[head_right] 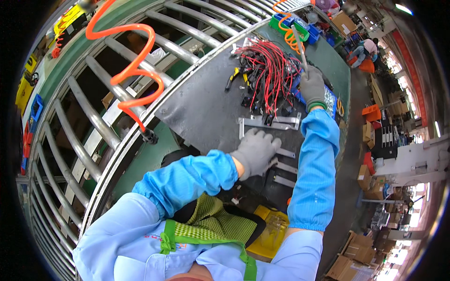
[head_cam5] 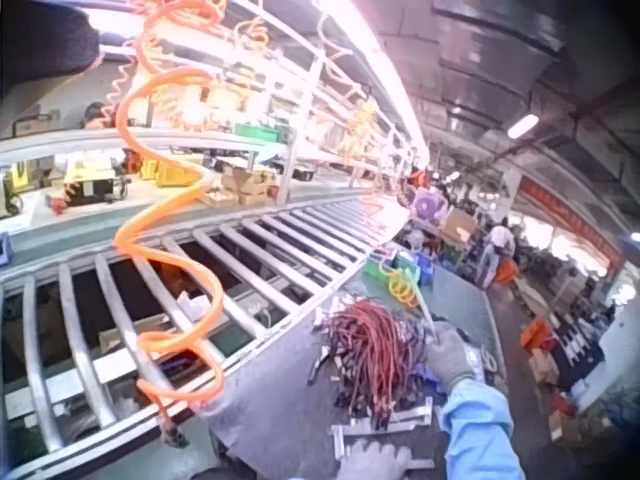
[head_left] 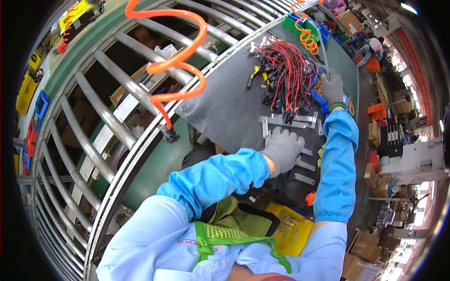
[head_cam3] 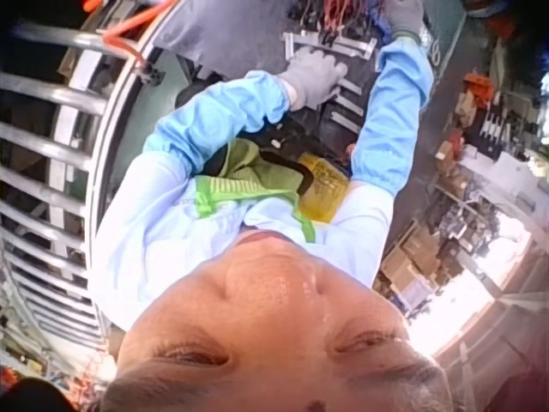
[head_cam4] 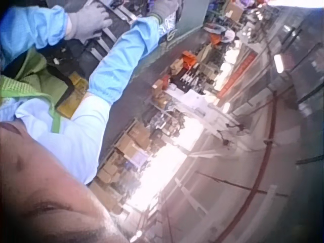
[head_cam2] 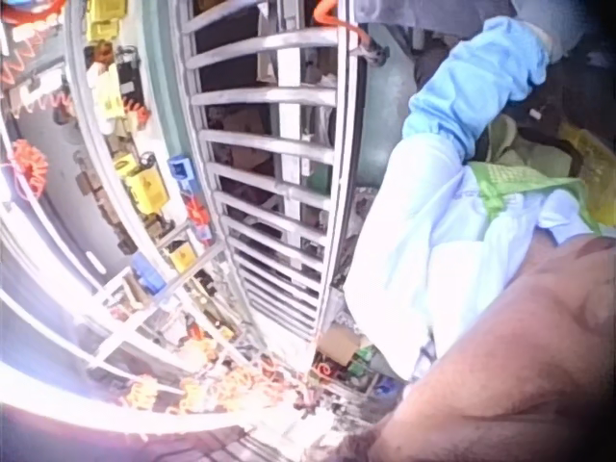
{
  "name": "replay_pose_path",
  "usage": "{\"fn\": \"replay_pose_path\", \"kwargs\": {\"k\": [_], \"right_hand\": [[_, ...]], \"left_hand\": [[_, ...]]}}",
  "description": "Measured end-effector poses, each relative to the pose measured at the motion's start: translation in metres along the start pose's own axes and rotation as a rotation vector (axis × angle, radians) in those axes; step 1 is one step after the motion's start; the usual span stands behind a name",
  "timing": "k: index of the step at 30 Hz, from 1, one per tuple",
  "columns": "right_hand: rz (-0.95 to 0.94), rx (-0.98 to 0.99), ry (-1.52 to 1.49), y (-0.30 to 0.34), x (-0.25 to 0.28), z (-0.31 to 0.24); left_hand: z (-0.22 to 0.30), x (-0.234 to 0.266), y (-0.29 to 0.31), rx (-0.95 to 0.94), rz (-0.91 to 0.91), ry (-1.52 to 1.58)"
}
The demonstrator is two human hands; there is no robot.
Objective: Manually assemble small electronic parts onto metal brackets using an electric screwdriver.
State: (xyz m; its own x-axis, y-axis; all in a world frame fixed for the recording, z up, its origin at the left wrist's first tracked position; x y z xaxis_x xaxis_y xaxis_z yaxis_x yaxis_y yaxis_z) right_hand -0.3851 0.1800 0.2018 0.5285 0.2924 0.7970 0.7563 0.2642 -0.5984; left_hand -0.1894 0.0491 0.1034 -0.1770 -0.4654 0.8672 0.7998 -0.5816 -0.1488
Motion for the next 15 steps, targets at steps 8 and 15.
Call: {"fn": "replay_pose_path", "kwargs": {"k": [8,15], "right_hand": [[-0.22,-0.181,0.092,-0.082,-0.091,-0.002],[-0.497,-0.215,0.216,-0.08,-0.133,-0.028]], "left_hand": [[0.012,-0.015,0.007,-0.06,-0.028,0.069],[0.008,-0.021,0.007,-0.041,-0.098,0.087]]}}
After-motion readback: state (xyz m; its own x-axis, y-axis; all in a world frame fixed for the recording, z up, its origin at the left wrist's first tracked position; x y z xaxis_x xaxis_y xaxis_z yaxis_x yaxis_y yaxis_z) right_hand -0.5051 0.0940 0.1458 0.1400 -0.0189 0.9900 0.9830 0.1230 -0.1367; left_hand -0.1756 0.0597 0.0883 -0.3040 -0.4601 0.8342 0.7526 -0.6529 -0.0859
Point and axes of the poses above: each hand's wrist, its own y-axis away from the middle knuckle, its own x-axis out of the back of the hand, z = x × y, the point moved 9 cm from there along -y, towards the middle knuckle, and after that the axes turned 4 degrees about x, right-handed, at the moved point
